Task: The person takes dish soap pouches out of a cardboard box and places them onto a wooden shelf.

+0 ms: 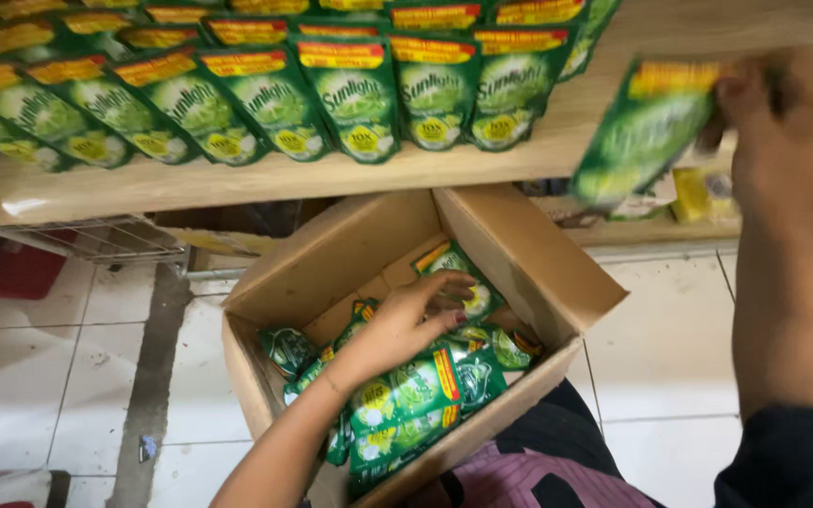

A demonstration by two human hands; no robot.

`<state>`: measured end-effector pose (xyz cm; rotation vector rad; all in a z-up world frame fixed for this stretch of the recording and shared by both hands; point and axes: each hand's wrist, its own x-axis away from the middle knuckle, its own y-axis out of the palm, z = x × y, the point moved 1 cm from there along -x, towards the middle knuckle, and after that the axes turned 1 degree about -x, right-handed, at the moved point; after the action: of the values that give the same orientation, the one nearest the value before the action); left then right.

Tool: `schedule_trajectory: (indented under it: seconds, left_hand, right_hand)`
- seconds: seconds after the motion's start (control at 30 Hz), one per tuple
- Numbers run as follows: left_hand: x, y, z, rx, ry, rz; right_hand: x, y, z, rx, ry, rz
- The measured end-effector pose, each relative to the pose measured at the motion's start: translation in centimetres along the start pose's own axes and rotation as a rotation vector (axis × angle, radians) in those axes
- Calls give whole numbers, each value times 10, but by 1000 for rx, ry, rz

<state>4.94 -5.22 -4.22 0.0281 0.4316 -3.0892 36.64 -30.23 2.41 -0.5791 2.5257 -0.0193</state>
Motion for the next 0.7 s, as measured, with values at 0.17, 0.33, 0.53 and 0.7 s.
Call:
schedule_trajectory:
  seconds: [0.17, 0.33, 0.53, 0.7]
  left_hand:
    - [-2, -2, -13, -208, 60, -34]
    - [2, -1, -32, -230, -67, -116]
    - [9, -4, -79, -590, -140, -254]
    - [17, -21, -112, -869, -265, -459]
  right_hand:
    - [-68, 16, 26, -17, -85, -14]
    - [-102, 40, 81, -40, -241, -109]
    - [-114, 38, 128, -40, -118, -78]
    - [-60, 51, 86, 101, -476, 81]
